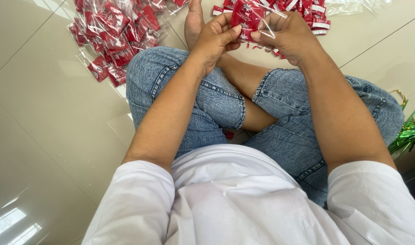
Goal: Manually packaging small red sachets into clear plastic bags while sitting on the floor.
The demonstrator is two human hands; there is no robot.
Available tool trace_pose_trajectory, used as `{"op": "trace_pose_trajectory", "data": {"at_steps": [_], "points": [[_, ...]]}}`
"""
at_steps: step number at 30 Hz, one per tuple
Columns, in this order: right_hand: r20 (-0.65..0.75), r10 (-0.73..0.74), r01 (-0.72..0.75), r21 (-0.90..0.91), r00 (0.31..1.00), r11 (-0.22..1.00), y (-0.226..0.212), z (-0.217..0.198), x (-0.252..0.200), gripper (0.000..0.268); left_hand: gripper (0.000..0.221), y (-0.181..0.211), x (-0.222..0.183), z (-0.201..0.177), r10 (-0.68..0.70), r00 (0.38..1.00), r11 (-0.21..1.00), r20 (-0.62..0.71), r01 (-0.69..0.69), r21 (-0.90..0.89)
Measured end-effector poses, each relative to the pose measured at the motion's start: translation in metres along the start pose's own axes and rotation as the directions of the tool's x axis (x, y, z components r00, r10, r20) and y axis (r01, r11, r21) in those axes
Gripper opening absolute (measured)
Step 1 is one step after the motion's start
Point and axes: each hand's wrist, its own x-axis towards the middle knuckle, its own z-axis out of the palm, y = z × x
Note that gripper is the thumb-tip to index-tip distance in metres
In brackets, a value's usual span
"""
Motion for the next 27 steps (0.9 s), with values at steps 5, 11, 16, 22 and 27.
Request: {"op": "trace_pose_trajectory", "data": {"at_steps": [5,11,16,22,27], "points": [[-0.028,0.036,-0.036,-0.005,0.999,0.999,0.002,0.001,0.006,0.015,0.032,0.006,0.001,0.0,-0.045,0.998,0.999,-0.044,0.044,-0.019],[-0.089,0.107,-0.11,-0.027,0.99,0.994,-0.001,0.002,0.003,0.013,0.024,0.003,0.001,0.0,-0.062,0.997,0.997,-0.054,0.059,-0.049],[-0.024,0.012,-0.012,-0.02,1.0,1.0,0.008,-0.002,0.004,0.018,0.024,0.0,0.001,-0.001,-0.027,1.0,0.999,0.006,0.027,-0.044],[-0.013,0.006,-0.006,-0.012,1.0,1.0,0.005,-0.001,0.004,0.022,0.052,0.0,0.0,0.002,-0.032,0.999,0.999,-0.026,0.032,0.0],[0.014,-0.041,0.042,-0.103,0.999,0.994,0.002,-0.004,0.001,0.015,0.042,0.001,-0.001,0.002,0.0,0.999,1.0,-0.049,0.001,0.016]]}}
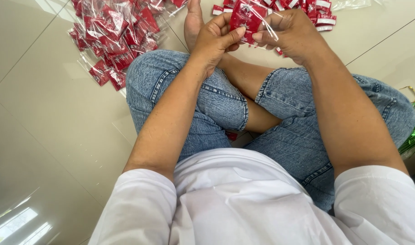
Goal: Manually packaging small red sachets into clear plastic bags while sitting on the floor.
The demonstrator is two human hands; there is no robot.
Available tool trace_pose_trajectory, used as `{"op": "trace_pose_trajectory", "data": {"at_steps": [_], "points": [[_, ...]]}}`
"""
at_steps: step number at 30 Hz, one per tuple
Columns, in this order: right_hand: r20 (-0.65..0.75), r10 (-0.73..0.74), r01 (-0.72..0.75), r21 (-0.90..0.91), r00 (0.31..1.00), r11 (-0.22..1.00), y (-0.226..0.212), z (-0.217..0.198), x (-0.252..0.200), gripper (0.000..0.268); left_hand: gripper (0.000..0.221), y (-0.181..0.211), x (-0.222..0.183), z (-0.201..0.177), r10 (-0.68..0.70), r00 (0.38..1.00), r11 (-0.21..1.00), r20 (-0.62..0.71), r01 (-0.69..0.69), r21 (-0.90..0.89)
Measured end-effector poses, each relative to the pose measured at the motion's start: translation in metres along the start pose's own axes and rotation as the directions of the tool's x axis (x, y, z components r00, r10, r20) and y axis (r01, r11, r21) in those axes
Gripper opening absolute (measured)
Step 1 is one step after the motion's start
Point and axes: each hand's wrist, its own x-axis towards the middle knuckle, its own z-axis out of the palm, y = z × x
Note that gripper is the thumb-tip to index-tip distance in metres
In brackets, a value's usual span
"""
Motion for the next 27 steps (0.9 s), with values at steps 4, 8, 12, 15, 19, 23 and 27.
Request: {"op": "trace_pose_trajectory", "data": {"at_steps": [4,8,12,15,19,23,27], "points": [[-0.064,-0.001,-0.005,-0.103,0.998,0.995,-0.008,0.005,-0.006,0.029,0.044,-0.006,0.001,0.0,0.037,0.999,0.997,0.038,-0.04,0.064],[-0.125,0.049,-0.069,-0.159,0.991,0.985,0.004,0.007,-0.008,0.037,0.039,-0.007,-0.003,-0.001,0.056,0.996,0.996,0.069,-0.061,0.068],[-0.118,-0.023,-0.003,-0.211,0.993,0.977,-0.002,0.009,-0.005,0.03,0.033,-0.003,0.0,0.001,0.079,0.997,0.994,0.016,-0.08,0.068],[-0.142,-0.077,0.044,-0.22,0.987,0.974,0.021,0.003,0.0,0.022,0.023,-0.001,-0.002,0.001,0.103,0.994,0.994,-0.031,-0.101,0.049],[-0.167,-0.308,0.265,-0.235,0.937,0.935,0.038,-0.005,0.0,0.03,0.018,-0.001,-0.004,0.001,0.108,0.994,0.993,0.01,-0.109,0.049],[0.017,-0.322,0.113,-0.953,0.947,0.282,0.106,-0.026,0.013,0.017,0.023,0.002,-0.002,0.003,0.089,0.996,0.994,0.0,-0.089,0.071],[-0.011,-0.378,0.143,-0.915,0.926,0.376,0.083,-0.013,0.007,0.014,0.018,0.002,-0.005,0.002,0.107,0.994,0.992,-0.006,-0.106,0.07]]}}
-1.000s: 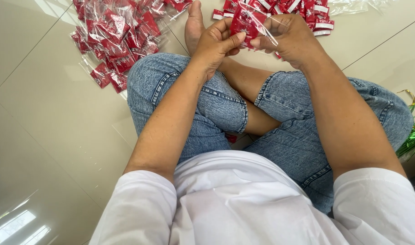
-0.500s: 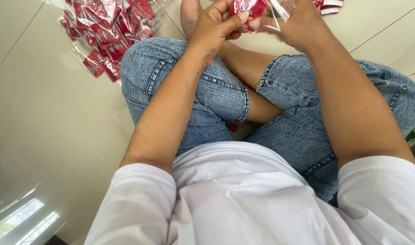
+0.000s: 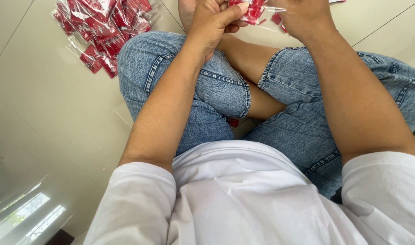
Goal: Manually packaging small red sachets into clear plastic bags while sitting on the floor.
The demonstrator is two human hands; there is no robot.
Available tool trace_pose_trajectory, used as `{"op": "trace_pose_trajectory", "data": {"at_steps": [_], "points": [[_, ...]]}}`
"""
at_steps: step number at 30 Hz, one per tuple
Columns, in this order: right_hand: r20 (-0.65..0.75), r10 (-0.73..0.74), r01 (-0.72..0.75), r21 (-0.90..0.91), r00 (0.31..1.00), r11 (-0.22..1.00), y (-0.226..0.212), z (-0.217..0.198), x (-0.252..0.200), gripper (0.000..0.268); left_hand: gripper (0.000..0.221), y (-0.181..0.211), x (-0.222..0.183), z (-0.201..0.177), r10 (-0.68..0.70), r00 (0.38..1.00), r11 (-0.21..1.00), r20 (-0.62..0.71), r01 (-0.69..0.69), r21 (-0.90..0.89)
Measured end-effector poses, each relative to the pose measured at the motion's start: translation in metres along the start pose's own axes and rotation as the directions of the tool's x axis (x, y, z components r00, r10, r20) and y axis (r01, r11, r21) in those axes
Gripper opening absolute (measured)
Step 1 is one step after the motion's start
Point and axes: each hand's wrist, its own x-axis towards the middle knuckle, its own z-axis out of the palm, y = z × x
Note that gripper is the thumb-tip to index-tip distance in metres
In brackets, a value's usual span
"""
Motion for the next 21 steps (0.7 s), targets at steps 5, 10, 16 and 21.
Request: {"op": "trace_pose_trajectory", "data": {"at_steps": [5,10,16,21], "points": [[0.134,0.353,-0.372,0.477,0.926,0.796,-0.005,0.0,0.003,0.023,0.018,0.004,0.003,0.001,-0.007,1.0,1.0,0.024,0.007,-0.001],[-0.06,-0.047,0.058,0.199,0.997,0.978,-0.013,-0.012,0.005,0.011,0.022,0.006,-0.002,0.001,-0.073,0.997,0.997,0.01,0.073,-0.007],[0.134,0.314,-0.332,0.567,0.94,0.754,-0.04,-0.048,0.012,0.031,0.033,0.016,-0.004,0.006,-0.142,0.99,0.99,0.02,0.142,0.024],[0.142,0.196,-0.237,0.391,0.97,0.889,-0.026,-0.033,0.007,0.022,0.033,0.012,-0.004,0.004,-0.156,0.987,0.987,0.028,0.155,0.032]]}}
